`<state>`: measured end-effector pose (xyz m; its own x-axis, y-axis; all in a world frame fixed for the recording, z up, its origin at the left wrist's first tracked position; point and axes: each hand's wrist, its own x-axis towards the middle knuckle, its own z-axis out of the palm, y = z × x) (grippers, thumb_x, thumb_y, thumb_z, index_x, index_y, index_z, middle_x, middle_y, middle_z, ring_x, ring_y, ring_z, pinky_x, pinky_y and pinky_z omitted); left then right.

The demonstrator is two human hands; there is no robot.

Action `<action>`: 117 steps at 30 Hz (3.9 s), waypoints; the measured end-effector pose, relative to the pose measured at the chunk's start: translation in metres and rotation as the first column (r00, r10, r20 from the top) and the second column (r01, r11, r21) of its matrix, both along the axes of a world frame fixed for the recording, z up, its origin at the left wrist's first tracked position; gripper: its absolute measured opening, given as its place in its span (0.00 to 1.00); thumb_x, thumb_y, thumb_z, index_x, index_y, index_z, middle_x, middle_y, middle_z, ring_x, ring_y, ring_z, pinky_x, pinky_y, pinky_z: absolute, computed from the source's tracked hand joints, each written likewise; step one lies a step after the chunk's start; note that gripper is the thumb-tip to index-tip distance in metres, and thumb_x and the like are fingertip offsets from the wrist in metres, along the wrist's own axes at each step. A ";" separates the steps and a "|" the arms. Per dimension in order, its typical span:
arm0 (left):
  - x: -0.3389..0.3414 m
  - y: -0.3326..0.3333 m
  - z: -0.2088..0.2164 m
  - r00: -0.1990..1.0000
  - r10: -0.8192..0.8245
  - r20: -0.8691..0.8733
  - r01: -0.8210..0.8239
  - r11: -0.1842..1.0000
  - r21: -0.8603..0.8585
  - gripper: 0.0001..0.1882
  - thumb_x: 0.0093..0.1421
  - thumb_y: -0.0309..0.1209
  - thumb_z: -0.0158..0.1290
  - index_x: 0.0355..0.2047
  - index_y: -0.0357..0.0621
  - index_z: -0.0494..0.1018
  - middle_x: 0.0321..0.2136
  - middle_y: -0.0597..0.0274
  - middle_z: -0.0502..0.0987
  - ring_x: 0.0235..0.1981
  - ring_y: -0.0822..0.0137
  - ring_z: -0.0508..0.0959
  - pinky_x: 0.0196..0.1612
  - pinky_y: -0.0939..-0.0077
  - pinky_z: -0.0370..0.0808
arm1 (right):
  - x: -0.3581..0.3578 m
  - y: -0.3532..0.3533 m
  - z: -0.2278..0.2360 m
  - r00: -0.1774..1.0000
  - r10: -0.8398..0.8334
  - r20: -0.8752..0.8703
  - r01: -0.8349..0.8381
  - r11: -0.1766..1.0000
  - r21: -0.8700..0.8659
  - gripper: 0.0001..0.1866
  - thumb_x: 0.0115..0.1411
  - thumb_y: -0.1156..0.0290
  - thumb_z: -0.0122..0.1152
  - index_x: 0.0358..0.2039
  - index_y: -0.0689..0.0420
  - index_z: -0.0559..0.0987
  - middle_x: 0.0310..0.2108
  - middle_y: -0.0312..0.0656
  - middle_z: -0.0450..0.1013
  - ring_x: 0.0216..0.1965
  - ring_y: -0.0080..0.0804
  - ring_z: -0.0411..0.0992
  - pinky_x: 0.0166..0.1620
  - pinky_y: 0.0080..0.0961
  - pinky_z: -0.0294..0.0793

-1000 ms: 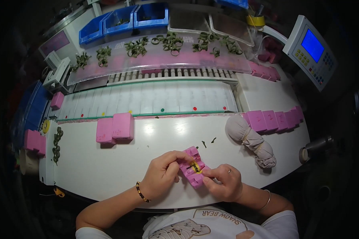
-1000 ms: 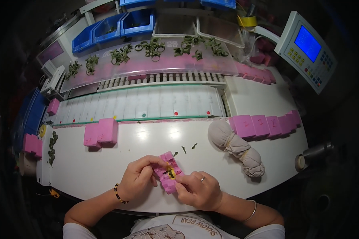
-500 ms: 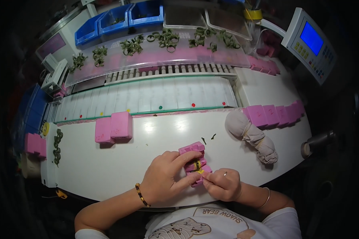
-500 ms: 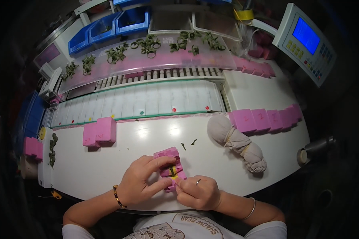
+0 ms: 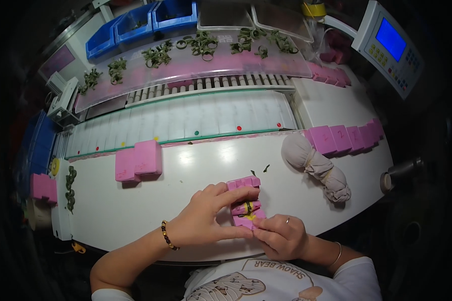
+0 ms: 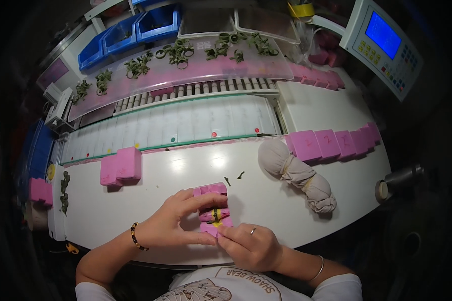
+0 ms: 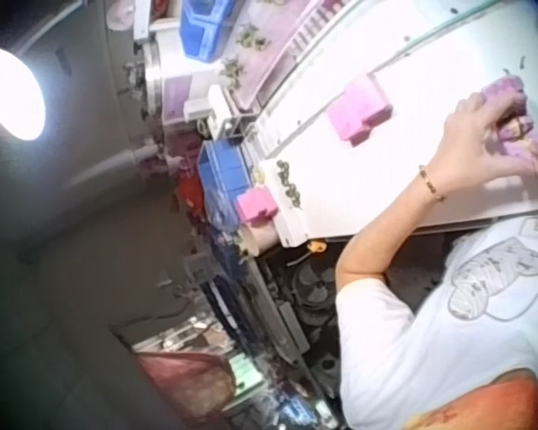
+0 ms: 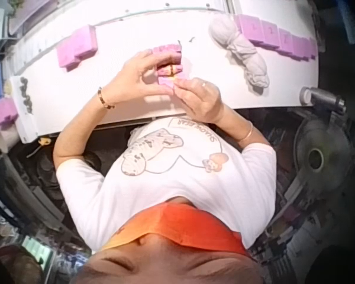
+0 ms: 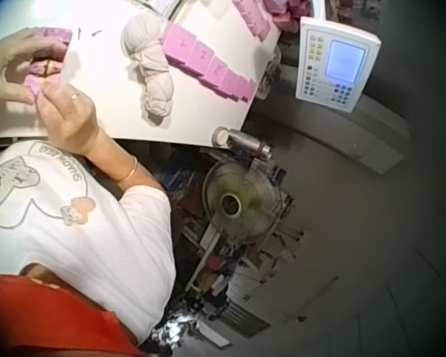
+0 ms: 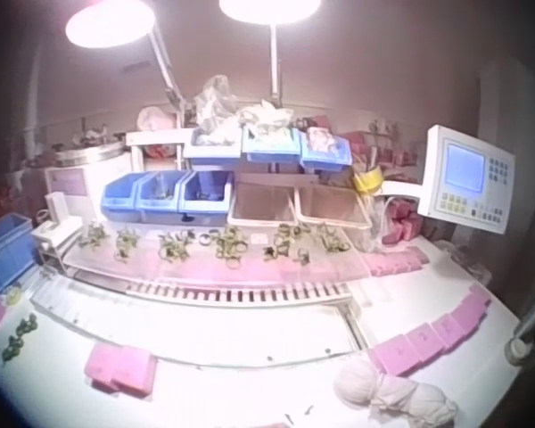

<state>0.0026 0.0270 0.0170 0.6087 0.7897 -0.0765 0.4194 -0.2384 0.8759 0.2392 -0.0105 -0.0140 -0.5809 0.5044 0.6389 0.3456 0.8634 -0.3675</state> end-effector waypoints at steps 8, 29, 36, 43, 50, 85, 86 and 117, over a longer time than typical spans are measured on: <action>0.003 0.009 -0.009 0.999 0.021 0.039 -0.017 0.996 -0.083 0.31 0.56 0.42 0.65 0.58 0.46 0.71 0.48 0.52 0.77 0.47 0.55 0.75 0.53 0.63 0.71 | 0.005 0.005 0.000 1.000 0.013 0.001 -0.013 0.999 0.051 0.12 0.48 0.79 0.65 0.36 0.65 0.81 0.40 0.48 0.77 0.25 0.30 0.74 0.27 0.25 0.77; 0.005 0.002 -0.011 0.997 -0.070 -0.033 0.075 0.980 0.183 0.41 0.50 0.55 0.66 0.65 0.65 0.67 0.31 0.53 0.70 0.29 0.58 0.72 0.34 0.66 0.70 | -0.011 0.024 0.036 0.905 -0.241 0.352 0.406 0.737 -0.540 0.40 0.49 0.38 0.70 0.41 0.65 0.70 0.26 0.52 0.74 0.27 0.47 0.76 0.31 0.39 0.75; 0.006 -0.003 0.000 0.996 -0.063 -0.070 0.072 0.987 0.143 0.43 0.50 0.58 0.64 0.66 0.65 0.65 0.32 0.52 0.70 0.31 0.58 0.71 0.37 0.68 0.67 | -0.022 0.031 0.053 0.834 -0.235 0.499 0.481 0.751 -0.452 0.41 0.46 0.35 0.70 0.31 0.68 0.74 0.18 0.49 0.75 0.21 0.48 0.78 0.27 0.39 0.77; 0.007 -0.012 0.004 0.988 -0.010 -0.151 0.046 0.971 0.236 0.43 0.51 0.55 0.63 0.66 0.62 0.65 0.32 0.55 0.70 0.34 0.57 0.70 0.42 0.65 0.63 | -0.032 0.027 0.058 0.775 -0.285 0.563 0.567 0.706 -0.424 0.40 0.41 0.36 0.74 0.27 0.66 0.75 0.18 0.50 0.75 0.20 0.47 0.78 0.27 0.37 0.76; 0.016 -0.029 -0.012 0.989 0.119 -0.089 -0.077 0.921 0.381 0.43 0.47 0.49 0.65 0.65 0.62 0.66 0.31 0.59 0.68 0.33 0.60 0.69 0.41 0.65 0.62 | -0.039 0.018 0.058 0.762 -0.369 0.532 0.606 0.697 -0.385 0.32 0.43 0.45 0.74 0.26 0.65 0.75 0.17 0.47 0.75 0.20 0.44 0.78 0.27 0.36 0.77; 0.024 -0.037 -0.009 0.982 0.186 -0.025 -0.169 0.938 0.302 0.43 0.42 0.44 0.70 0.62 0.63 0.70 0.34 0.70 0.74 0.37 0.66 0.71 0.45 0.67 0.60 | -0.035 -0.001 0.031 0.797 -0.463 0.388 0.586 0.751 -0.306 0.26 0.42 0.52 0.75 0.29 0.59 0.74 0.23 0.43 0.75 0.26 0.38 0.76 0.28 0.33 0.76; 0.023 -0.037 -0.009 0.982 0.186 -0.028 -0.169 0.938 0.304 0.43 0.42 0.44 0.70 0.62 0.63 0.70 0.34 0.70 0.74 0.37 0.66 0.71 0.45 0.67 0.60 | -0.036 0.000 0.030 0.802 -0.463 0.377 0.580 0.756 -0.304 0.26 0.42 0.52 0.75 0.29 0.59 0.74 0.23 0.43 0.75 0.26 0.38 0.76 0.28 0.33 0.76; 0.034 -0.038 -0.014 0.977 0.214 0.001 -0.203 0.925 0.322 0.42 0.43 0.44 0.70 0.62 0.64 0.71 0.42 0.64 0.73 0.44 0.62 0.72 0.52 0.61 0.59 | -0.019 0.008 0.007 0.914 -0.393 0.097 0.393 0.804 -0.446 0.21 0.43 0.61 0.71 0.31 0.60 0.72 0.22 0.46 0.71 0.22 0.44 0.74 0.26 0.36 0.75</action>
<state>0.0365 -0.0112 0.0031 0.4294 0.8845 0.1823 0.5173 -0.4064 0.7532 0.2201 -0.0024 -0.0074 -0.2706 0.9189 0.2871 0.6197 0.3945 -0.6785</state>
